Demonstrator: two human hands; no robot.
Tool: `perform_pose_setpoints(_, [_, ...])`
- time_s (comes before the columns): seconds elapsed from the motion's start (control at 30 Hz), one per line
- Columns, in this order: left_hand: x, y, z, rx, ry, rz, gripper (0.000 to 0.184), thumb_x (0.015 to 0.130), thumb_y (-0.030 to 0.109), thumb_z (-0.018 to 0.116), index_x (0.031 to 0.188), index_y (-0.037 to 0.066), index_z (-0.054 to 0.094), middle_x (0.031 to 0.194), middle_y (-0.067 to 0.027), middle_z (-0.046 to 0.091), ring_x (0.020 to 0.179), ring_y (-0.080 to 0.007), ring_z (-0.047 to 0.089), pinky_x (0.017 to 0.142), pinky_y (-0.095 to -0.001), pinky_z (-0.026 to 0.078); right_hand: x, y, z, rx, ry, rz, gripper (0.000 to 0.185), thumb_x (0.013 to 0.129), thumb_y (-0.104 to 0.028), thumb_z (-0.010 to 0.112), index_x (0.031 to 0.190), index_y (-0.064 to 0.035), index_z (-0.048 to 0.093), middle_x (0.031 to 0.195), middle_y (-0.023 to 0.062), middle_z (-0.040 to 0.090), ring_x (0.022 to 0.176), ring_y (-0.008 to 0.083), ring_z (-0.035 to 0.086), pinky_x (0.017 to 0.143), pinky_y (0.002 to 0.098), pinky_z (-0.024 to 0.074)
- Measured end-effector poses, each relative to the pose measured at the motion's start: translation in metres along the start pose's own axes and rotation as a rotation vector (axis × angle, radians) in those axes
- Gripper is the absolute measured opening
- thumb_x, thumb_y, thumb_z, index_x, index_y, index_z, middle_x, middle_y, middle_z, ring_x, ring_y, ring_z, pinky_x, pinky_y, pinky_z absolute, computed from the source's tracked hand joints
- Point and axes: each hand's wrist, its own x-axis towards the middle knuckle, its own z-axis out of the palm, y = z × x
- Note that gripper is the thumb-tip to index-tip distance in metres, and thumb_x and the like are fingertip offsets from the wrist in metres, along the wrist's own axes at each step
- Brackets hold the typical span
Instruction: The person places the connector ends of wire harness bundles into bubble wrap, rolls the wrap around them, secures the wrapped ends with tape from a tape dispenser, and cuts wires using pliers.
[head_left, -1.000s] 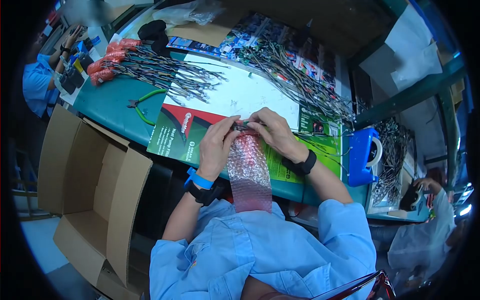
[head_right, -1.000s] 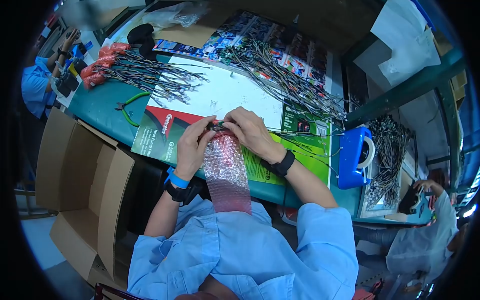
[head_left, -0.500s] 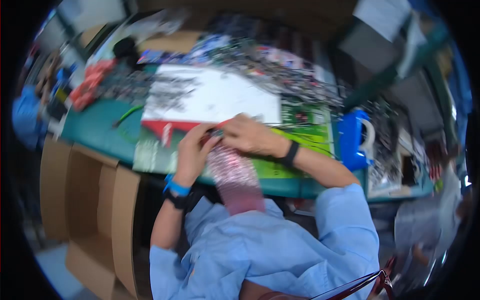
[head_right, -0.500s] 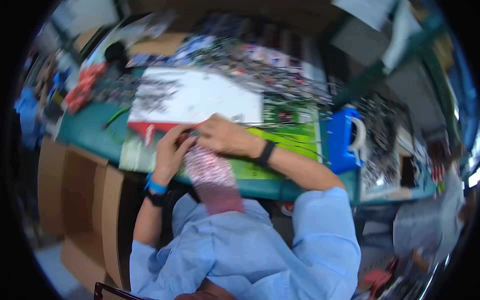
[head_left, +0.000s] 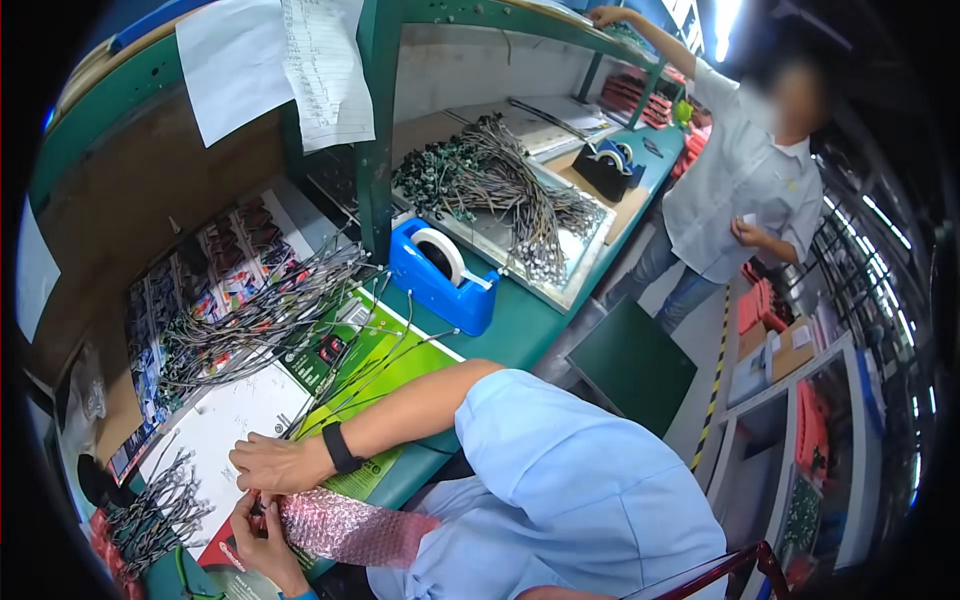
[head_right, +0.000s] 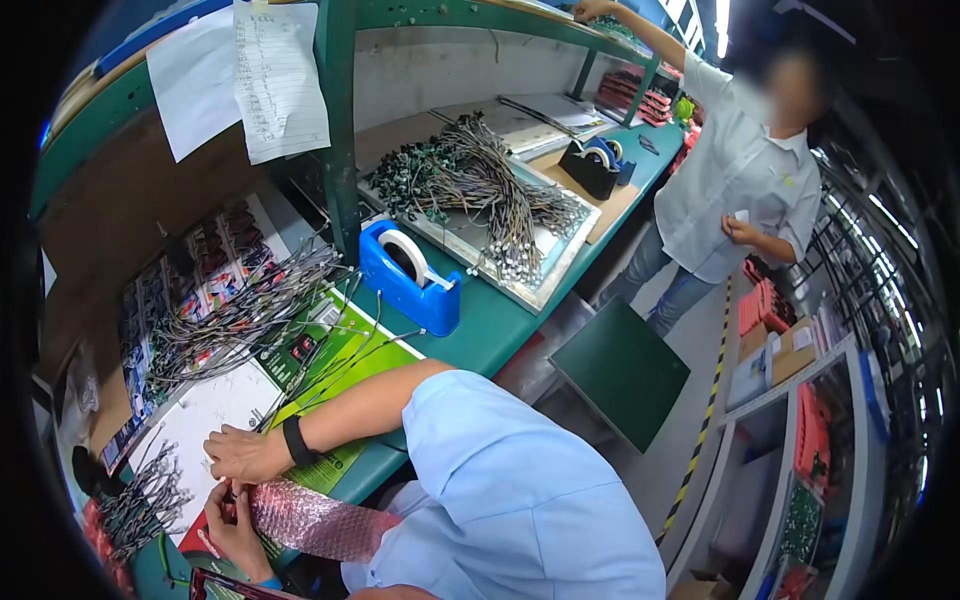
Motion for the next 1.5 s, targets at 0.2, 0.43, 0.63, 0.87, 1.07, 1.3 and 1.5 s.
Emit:
perform_pose_setpoints(0.2, [0.003, -0.028, 0.002, 0.034, 0.016, 0.207, 0.030, 0.090, 0.003, 0.072, 0.118, -0.004, 0.064, 0.108, -0.0054, 0.066, 0.087, -0.0124, 0.055, 0.078, -0.0263, 0.046, 0.012, 0.025, 0.022, 0.209, -0.345, 0.198, 0.048, 0.069, -0.052, 0.081, 0.090, -0.0094, 0.074, 0.098, 0.0160, 0.066, 0.105, 0.0362, 0.057, 0.088, 0.0528, 0.0422])
perform_pose_setpoints(0.43, [-0.005, -0.022, -0.001, -0.052, -0.077, 0.076, 0.041, 0.082, 0.005, 0.081, 0.119, 0.000, 0.065, 0.114, -0.0042, 0.069, 0.077, -0.0094, 0.052, 0.070, -0.0239, 0.046, 0.011, 0.002, -0.010, 0.361, -0.196, 0.206, 0.032, 0.067, -0.023, 0.078, 0.077, 0.0033, 0.063, 0.079, 0.0249, 0.066, 0.077, 0.0417, 0.067, 0.069, 0.0469, 0.0526])
perform_pose_setpoints(0.63, [-0.007, 0.003, -0.010, -0.240, -0.094, 0.063, 0.046, 0.089, 0.013, 0.076, 0.131, 0.003, 0.059, 0.119, -0.0164, 0.069, 0.105, -0.0241, 0.069, 0.087, -0.0336, 0.054, -0.001, -0.019, -0.032, 0.105, -0.170, -0.003, 0.031, 0.081, -0.021, 0.073, 0.100, -0.0033, 0.056, 0.095, 0.0146, 0.058, 0.092, 0.0343, 0.060, 0.081, 0.0424, 0.0479])
perform_pose_setpoints(0.87, [-0.002, 0.011, -0.024, -0.023, -0.127, 0.102, 0.033, 0.087, 0.012, 0.075, 0.117, 0.002, 0.068, 0.099, -0.0146, 0.070, 0.089, -0.0289, 0.069, 0.080, -0.0348, 0.055, 0.000, -0.031, -0.040, 0.004, -0.159, -0.162, 0.021, 0.086, -0.018, 0.065, 0.099, -0.0047, 0.055, 0.093, 0.0118, 0.055, 0.088, 0.0294, 0.058, 0.077, 0.0403, 0.0487])
perform_pose_setpoints(1.07, [-0.018, 0.011, -0.011, -0.034, -0.065, 0.332, 0.037, 0.073, -0.003, 0.082, 0.108, 0.002, 0.069, 0.109, -0.0097, 0.065, 0.091, -0.0234, 0.067, 0.071, -0.0337, 0.057, -0.015, -0.042, -0.051, -0.042, -0.227, -0.174, 0.016, 0.084, -0.014, 0.062, 0.094, -0.0048, 0.055, 0.093, 0.0100, 0.053, 0.086, 0.0277, 0.057, 0.073, 0.0390, 0.0491])
perform_pose_setpoints(1.3, [-0.036, 0.020, -0.014, -0.003, -0.084, 0.470, 0.031, 0.074, 0.007, 0.081, 0.104, 0.005, 0.072, 0.107, -0.0073, 0.066, 0.098, -0.0283, 0.060, 0.085, -0.0371, 0.051, -0.052, -0.063, -0.076, -0.030, -0.446, -0.198, 0.043, 0.082, -0.012, 0.064, 0.120, 0.0077, 0.059, 0.118, 0.0184, 0.059, 0.116, 0.0332, 0.057, 0.101, 0.0410, 0.0497])
perform_pose_setpoints(1.5, [-0.029, 0.021, -0.026, -0.050, -0.211, 0.256, 0.035, 0.081, 0.007, 0.078, 0.115, 0.006, 0.071, 0.115, -0.0150, 0.068, 0.107, -0.0330, 0.065, 0.090, -0.0388, 0.053, -0.053, -0.083, -0.082, 0.041, -0.495, -0.057, 0.065, 0.085, -0.021, 0.070, 0.136, 0.0128, 0.047, 0.132, 0.0243, 0.047, 0.125, 0.0396, 0.049, 0.107, 0.0443, 0.0432])
